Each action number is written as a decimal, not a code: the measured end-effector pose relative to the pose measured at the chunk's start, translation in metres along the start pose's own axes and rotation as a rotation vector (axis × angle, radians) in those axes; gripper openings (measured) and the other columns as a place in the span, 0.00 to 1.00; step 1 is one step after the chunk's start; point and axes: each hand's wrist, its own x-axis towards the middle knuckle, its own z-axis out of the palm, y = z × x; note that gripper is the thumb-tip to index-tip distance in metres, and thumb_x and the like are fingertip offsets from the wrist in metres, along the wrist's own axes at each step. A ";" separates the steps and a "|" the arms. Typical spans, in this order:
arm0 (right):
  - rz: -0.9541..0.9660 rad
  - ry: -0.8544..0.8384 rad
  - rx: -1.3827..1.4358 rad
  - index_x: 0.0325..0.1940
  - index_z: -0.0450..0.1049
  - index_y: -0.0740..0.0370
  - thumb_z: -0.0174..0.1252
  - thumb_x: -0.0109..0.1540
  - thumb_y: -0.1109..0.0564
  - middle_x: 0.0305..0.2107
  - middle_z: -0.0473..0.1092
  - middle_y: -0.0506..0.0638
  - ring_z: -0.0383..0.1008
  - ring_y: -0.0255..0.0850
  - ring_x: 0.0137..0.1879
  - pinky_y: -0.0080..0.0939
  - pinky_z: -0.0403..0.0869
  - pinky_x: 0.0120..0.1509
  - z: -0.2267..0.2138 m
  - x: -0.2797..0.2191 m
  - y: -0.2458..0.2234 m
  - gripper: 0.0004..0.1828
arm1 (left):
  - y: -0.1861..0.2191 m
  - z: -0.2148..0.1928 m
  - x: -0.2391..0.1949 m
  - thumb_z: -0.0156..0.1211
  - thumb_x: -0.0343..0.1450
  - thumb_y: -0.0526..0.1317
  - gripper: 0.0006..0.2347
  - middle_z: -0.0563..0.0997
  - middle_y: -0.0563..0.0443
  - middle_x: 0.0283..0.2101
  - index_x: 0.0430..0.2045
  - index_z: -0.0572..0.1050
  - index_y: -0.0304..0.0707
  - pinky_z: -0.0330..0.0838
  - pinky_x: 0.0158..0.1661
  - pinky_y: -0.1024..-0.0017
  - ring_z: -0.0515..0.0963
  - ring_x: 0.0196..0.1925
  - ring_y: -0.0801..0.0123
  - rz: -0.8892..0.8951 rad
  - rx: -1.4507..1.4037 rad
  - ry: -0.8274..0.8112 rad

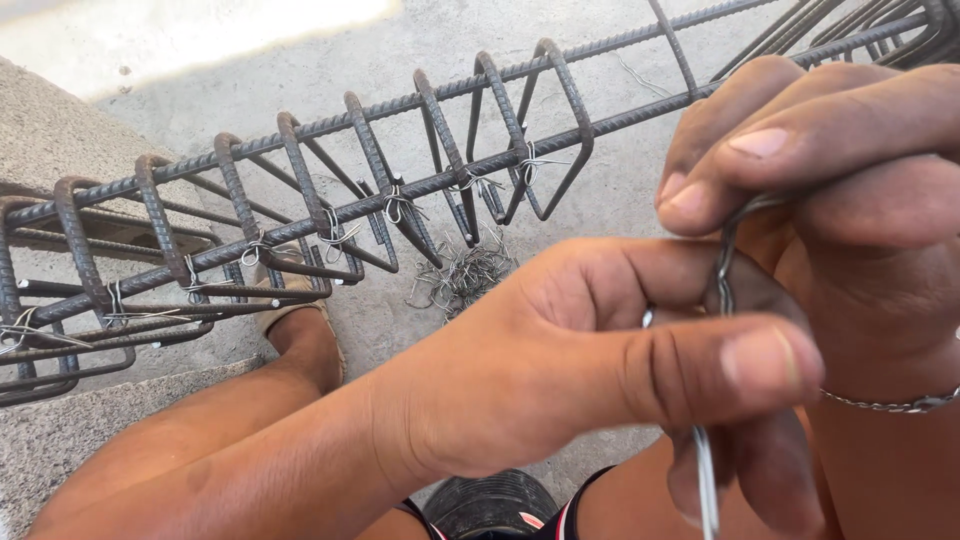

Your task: Tying rebar intersections with wire ties using a manual twisting tool

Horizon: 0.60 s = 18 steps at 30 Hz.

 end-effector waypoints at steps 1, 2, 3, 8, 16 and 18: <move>-0.004 0.007 0.026 0.51 0.70 0.57 0.53 0.71 0.46 0.41 0.75 0.48 0.75 0.30 0.45 0.25 0.74 0.46 -0.001 -0.001 0.000 0.13 | -0.001 0.000 -0.001 0.52 0.76 0.44 0.17 0.81 0.33 0.36 0.46 0.73 0.21 0.74 0.44 0.68 0.80 0.37 0.59 0.015 0.036 -0.004; -0.003 0.008 0.027 0.51 0.70 0.57 0.53 0.71 0.46 0.41 0.75 0.48 0.75 0.30 0.45 0.25 0.74 0.46 0.000 0.000 0.000 0.13 | -0.001 0.000 0.000 0.52 0.76 0.44 0.17 0.81 0.33 0.36 0.46 0.73 0.21 0.74 0.44 0.68 0.80 0.37 0.59 0.014 0.036 -0.004; -0.006 0.014 0.054 0.51 0.70 0.55 0.53 0.71 0.46 0.41 0.75 0.46 0.75 0.29 0.45 0.24 0.75 0.46 0.001 0.002 0.001 0.12 | -0.001 0.000 0.002 0.52 0.76 0.44 0.16 0.81 0.34 0.36 0.46 0.72 0.23 0.74 0.44 0.68 0.80 0.37 0.59 0.036 0.090 -0.008; -0.024 0.029 0.132 0.53 0.70 0.50 0.56 0.72 0.45 0.41 0.75 0.42 0.75 0.26 0.46 0.21 0.75 0.45 0.016 0.008 -0.001 0.10 | -0.006 0.004 0.001 0.50 0.76 0.44 0.14 0.81 0.37 0.37 0.45 0.72 0.27 0.76 0.45 0.67 0.81 0.38 0.59 0.111 0.258 -0.023; -0.071 0.088 0.213 0.56 0.69 0.46 0.63 0.69 0.43 0.41 0.73 0.35 0.72 0.21 0.45 0.15 0.74 0.40 0.028 -0.010 -0.014 0.16 | -0.021 0.014 0.000 0.47 0.77 0.44 0.10 0.81 0.44 0.38 0.43 0.70 0.35 0.78 0.46 0.66 0.83 0.40 0.58 0.256 0.584 -0.044; -0.046 0.112 0.222 0.56 0.70 0.45 0.63 0.70 0.44 0.40 0.73 0.34 0.70 0.20 0.44 0.15 0.72 0.40 0.032 -0.013 -0.022 0.14 | -0.023 0.016 0.000 0.46 0.77 0.44 0.10 0.81 0.45 0.38 0.43 0.70 0.37 0.78 0.46 0.65 0.83 0.40 0.57 0.282 0.641 -0.043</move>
